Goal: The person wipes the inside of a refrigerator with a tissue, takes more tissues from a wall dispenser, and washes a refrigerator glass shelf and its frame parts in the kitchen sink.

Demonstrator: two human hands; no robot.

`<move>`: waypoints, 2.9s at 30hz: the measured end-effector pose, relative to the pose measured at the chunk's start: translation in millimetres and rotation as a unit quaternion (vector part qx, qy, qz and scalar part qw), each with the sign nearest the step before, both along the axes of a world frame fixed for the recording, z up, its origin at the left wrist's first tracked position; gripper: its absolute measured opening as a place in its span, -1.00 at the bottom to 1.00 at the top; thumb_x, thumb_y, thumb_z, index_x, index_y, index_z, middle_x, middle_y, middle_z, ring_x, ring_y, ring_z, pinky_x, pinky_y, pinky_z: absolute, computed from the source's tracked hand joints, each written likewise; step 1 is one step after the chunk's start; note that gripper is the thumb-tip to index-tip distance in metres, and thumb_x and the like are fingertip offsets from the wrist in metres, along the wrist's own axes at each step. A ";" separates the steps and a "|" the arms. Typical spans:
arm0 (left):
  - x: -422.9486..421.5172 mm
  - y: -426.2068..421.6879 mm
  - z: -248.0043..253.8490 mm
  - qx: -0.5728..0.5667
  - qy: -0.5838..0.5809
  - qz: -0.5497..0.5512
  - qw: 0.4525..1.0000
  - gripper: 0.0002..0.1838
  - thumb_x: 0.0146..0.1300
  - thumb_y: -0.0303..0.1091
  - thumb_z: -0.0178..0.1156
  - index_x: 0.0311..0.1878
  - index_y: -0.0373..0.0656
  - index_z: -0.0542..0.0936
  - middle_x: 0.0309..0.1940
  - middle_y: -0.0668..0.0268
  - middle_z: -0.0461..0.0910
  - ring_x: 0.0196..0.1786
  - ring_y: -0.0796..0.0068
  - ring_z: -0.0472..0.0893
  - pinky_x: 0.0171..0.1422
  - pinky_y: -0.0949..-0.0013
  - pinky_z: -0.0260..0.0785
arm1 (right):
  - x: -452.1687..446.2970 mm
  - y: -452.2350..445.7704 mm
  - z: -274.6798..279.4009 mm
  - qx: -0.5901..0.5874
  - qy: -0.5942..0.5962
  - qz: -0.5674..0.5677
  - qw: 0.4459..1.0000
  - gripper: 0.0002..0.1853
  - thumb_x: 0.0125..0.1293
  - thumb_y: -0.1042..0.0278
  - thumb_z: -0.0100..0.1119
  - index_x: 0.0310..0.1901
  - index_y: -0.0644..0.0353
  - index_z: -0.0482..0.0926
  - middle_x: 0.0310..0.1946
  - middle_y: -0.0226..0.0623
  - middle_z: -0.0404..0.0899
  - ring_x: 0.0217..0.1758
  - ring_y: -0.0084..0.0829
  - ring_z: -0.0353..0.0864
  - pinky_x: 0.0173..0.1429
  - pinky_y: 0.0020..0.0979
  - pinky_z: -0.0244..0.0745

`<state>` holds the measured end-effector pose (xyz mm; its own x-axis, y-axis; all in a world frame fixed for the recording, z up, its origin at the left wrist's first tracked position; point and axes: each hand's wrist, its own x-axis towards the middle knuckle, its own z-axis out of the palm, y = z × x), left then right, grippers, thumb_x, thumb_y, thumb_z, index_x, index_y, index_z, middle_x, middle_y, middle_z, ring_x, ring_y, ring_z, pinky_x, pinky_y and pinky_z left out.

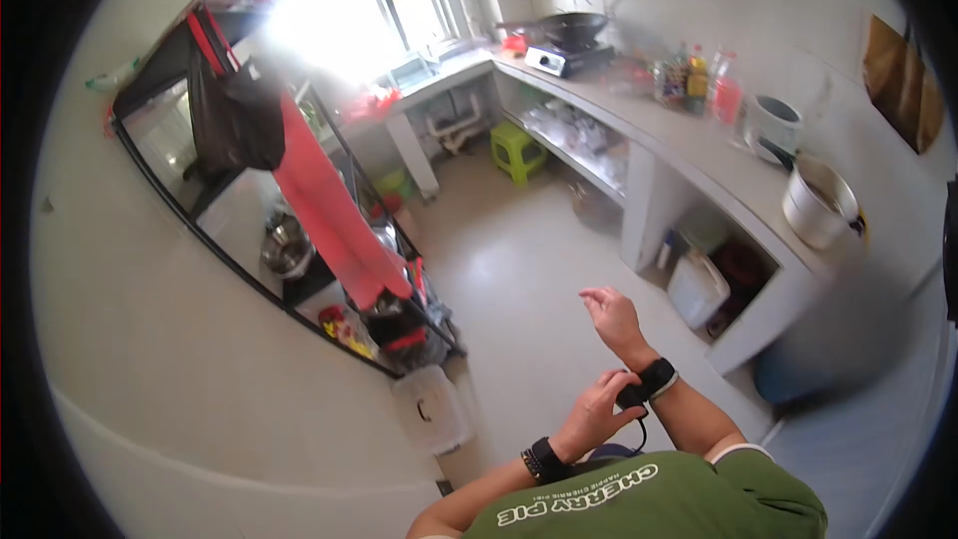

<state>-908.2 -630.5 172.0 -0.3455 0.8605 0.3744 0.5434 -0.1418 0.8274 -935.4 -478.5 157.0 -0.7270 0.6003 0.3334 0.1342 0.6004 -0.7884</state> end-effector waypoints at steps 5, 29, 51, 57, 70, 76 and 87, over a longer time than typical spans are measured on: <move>-76.3 45.7 -1.4 -0.055 -0.235 0.020 0.970 -0.63 0.11 -0.41 0.31 -0.04 -0.22 0.42 -0.24 0.27 0.53 -0.21 0.52 0.57 -0.12 0.45 0.45 | -91.8 47.3 -2.9 -0.047 0.019 0.049 0.998 -0.80 0.23 0.34 0.05 -0.21 0.18 0.63 -0.31 -0.17 0.60 -0.32 -0.23 0.60 -0.17 -0.31 0.48; -229.7 237.5 -18.1 -0.127 0.124 -0.459 0.870 -0.64 0.13 -0.19 0.23 -0.07 -0.16 0.47 -0.28 0.08 0.59 -0.13 0.03 0.56 -0.06 0.15 0.40 | -75.8 169.2 -129.8 0.328 -0.449 -0.136 0.820 -0.85 0.07 0.29 0.04 -0.55 0.00 0.60 -0.53 -0.37 0.56 -0.24 -0.33 0.53 0.24 0.26 0.00; 116.9 -3.6 39.2 0.041 0.260 -0.896 0.357 -0.54 0.14 -0.09 0.24 0.04 -0.15 0.51 -0.02 0.17 0.53 0.09 0.16 0.47 0.33 -0.03 0.06 | 194.1 -213.5 -91.0 -0.173 -0.345 -0.501 0.775 -0.78 0.14 0.17 0.08 -0.19 0.00 0.55 -0.15 -0.33 0.54 0.03 -0.31 0.46 0.28 0.12 0.04; 211.2 -60.0 13.0 0.054 0.146 -0.966 0.208 -0.53 0.17 -0.19 0.22 0.14 -0.14 0.46 0.11 0.12 0.44 0.13 0.14 0.46 0.30 -0.08 0.12 | 297.4 -245.3 -71.2 -0.366 -0.484 -0.492 0.625 -0.72 0.18 0.16 0.07 -0.10 0.01 0.55 -0.05 -0.31 0.56 0.12 -0.30 0.47 0.30 0.08 0.04; 468.5 1.9 -17.2 -0.105 0.251 -0.904 0.328 -0.63 0.19 -0.19 0.21 0.04 -0.11 0.54 -0.23 0.19 0.64 -0.18 0.23 0.63 -0.07 0.29 0.46 | 426.5 -556.4 -49.1 -0.396 -0.175 -0.841 0.323 -0.76 0.21 0.26 0.07 -0.14 0.19 0.49 -0.26 0.03 0.53 -0.11 0.05 0.53 -0.05 -0.07 0.45; 617.9 -71.9 11.1 -0.017 0.257 -0.932 0.255 -0.80 0.16 -0.24 0.24 -0.30 -0.18 0.65 -0.45 0.14 0.61 -0.37 0.24 0.61 -0.26 0.29 0.43 | 501.4 -621.5 -115.6 -0.519 -0.079 -0.809 0.264 -0.65 0.20 0.18 0.14 -0.03 0.18 0.54 -0.10 -0.03 0.57 -0.01 -0.04 0.52 0.07 -0.11 0.42; 850.8 -29.8 -87.8 0.028 0.494 -0.813 0.307 -0.60 0.16 -0.03 0.14 -0.42 -0.23 0.65 -0.51 0.09 0.62 -0.34 0.22 0.65 -0.22 0.19 0.45 | 843.2 -713.1 -32.7 -0.422 -0.108 -0.843 0.316 -0.65 0.18 0.18 0.10 -0.04 0.14 0.54 -0.18 -0.04 0.59 -0.05 -0.08 0.55 0.03 -0.12 0.44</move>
<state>-57.5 -660.3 84.2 0.8293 -0.4234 -0.3648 -0.3019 -0.8887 0.3450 -92.2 -1191.5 124.3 0.9114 0.0050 -0.4114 -0.1919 -0.8793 -0.4358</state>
